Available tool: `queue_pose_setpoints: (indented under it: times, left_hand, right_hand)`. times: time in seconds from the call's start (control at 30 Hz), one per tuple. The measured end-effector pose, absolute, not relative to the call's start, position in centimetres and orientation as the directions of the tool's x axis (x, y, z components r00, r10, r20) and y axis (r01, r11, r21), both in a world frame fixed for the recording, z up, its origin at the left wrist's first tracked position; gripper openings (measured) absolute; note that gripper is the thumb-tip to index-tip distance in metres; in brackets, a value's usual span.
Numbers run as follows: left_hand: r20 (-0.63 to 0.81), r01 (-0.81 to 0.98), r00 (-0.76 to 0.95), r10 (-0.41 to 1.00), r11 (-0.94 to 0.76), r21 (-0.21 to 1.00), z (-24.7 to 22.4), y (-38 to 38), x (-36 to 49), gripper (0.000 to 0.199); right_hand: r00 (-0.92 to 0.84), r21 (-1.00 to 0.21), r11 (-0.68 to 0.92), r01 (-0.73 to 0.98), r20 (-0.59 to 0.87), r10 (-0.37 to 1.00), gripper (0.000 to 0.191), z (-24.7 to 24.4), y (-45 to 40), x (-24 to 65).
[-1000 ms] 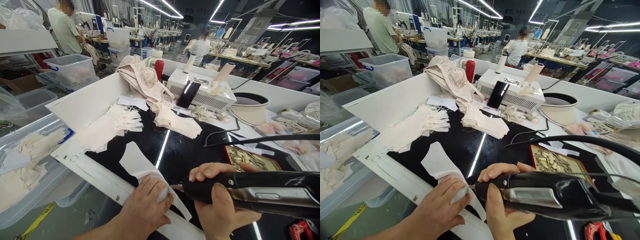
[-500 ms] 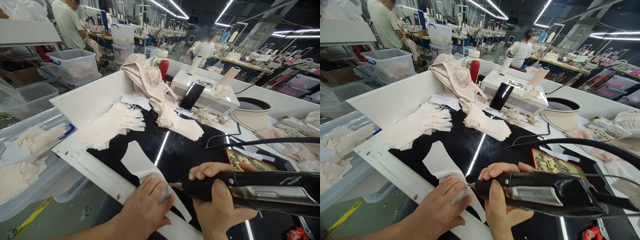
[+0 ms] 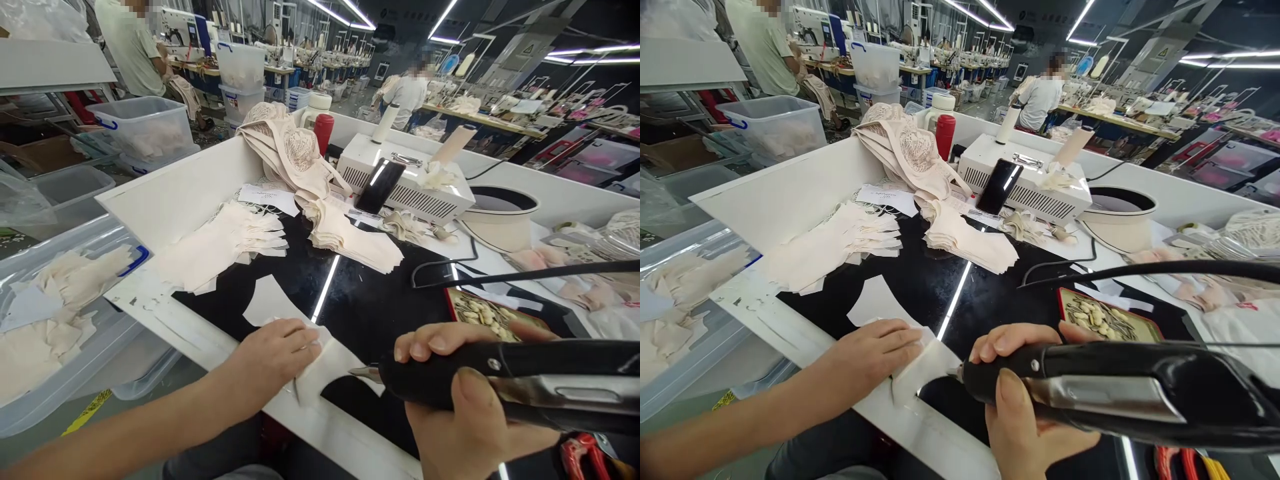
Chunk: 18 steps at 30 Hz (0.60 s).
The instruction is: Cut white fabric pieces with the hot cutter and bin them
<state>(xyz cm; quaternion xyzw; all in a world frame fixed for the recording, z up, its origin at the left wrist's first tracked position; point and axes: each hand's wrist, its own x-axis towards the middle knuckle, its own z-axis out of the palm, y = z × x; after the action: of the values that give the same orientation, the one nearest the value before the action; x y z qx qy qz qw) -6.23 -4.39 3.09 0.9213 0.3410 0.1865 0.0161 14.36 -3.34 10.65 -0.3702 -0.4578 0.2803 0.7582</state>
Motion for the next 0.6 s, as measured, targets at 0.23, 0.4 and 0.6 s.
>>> queue_pose_setpoints:
  times: [0.23,0.4,0.6]
  left_hand:
    - [0.393,0.797,0.56,0.729,-0.603,-0.016,1.6,-4.8,-3.2,0.024]
    - [0.392,0.843,0.509,0.766,-0.536,-0.046,2.1,-6.0,-1.4,0.021]
    - [0.405,0.868,0.464,0.788,-0.497,-0.028,2.1,-6.5,-1.2,0.03]
  right_hand:
    - [0.474,-0.773,0.625,-0.111,0.511,0.717,0.047,10.8,-4.9,15.2]
    - [0.471,-0.768,0.628,-0.125,0.512,0.719,0.048,9.9,-5.6,15.8]
    - [0.454,-0.765,0.637,-0.1,0.534,0.713,0.047,9.0,-5.7,16.1]
